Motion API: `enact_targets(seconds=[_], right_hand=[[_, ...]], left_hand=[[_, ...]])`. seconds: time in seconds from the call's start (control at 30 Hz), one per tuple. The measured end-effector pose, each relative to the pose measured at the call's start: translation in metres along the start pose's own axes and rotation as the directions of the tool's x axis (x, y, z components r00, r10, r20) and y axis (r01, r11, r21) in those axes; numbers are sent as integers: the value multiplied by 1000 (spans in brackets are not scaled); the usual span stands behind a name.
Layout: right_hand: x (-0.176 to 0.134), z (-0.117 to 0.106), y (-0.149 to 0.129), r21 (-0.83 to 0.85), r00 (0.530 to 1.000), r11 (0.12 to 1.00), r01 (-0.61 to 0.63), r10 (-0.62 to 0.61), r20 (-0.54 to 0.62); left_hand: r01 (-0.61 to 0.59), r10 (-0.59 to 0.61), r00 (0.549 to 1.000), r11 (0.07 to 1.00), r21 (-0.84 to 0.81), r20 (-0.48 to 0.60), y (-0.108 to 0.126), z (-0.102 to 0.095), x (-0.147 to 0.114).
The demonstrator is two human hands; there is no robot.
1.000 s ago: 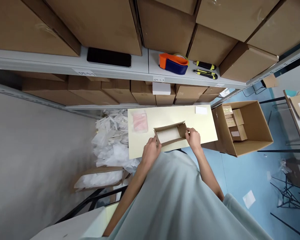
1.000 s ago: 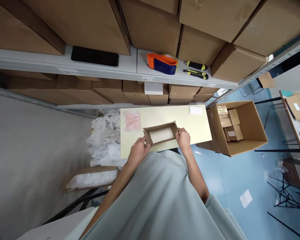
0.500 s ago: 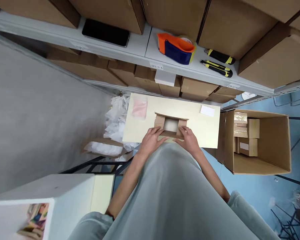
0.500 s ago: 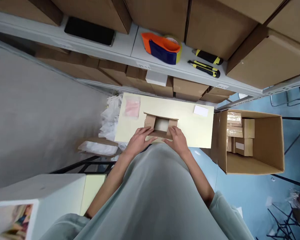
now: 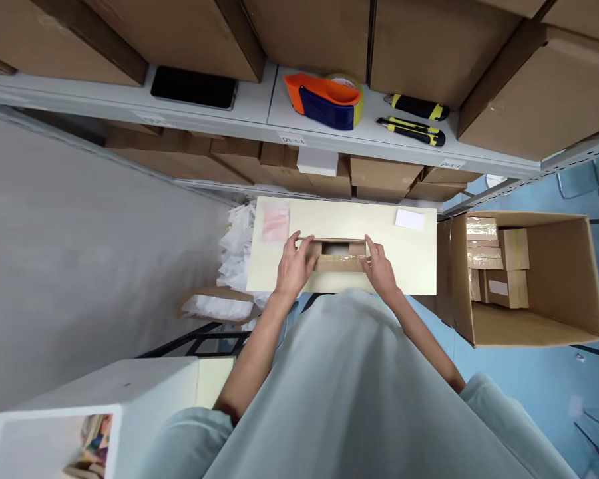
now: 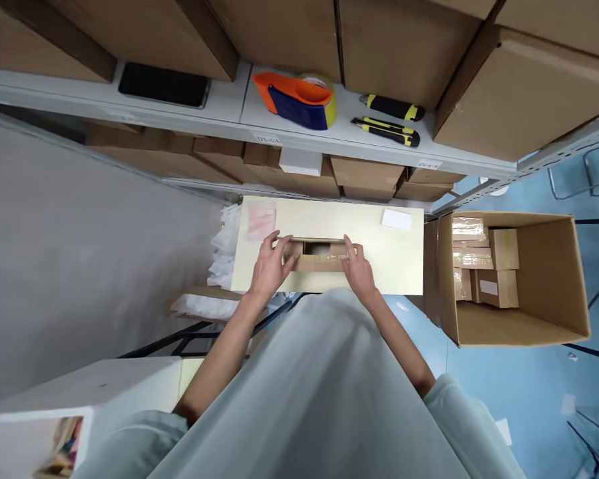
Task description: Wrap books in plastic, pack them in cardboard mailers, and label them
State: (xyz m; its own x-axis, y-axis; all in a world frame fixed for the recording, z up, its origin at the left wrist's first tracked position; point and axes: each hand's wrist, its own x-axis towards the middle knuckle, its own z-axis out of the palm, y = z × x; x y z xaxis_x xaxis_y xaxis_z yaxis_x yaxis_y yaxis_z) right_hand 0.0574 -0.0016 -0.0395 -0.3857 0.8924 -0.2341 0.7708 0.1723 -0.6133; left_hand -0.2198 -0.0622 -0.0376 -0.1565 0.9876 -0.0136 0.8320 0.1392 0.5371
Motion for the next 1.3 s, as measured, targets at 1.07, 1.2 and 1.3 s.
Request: enact_targets(seconds=[1.07, 1.2, 1.3], right_hand=[[3, 86, -48, 246, 939, 923, -297, 329, -102], [7, 58, -58, 171, 938, 942, -288, 313, -150], [3, 37, -62, 88, 932, 954, -286, 298, -206]], left_hand=[[380, -229, 918, 743, -550, 325, -108, 33, 12], [375, -235, 916, 786, -492, 324, -95, 8, 23], [322, -214, 942, 799, -507, 259, -81, -2, 26]])
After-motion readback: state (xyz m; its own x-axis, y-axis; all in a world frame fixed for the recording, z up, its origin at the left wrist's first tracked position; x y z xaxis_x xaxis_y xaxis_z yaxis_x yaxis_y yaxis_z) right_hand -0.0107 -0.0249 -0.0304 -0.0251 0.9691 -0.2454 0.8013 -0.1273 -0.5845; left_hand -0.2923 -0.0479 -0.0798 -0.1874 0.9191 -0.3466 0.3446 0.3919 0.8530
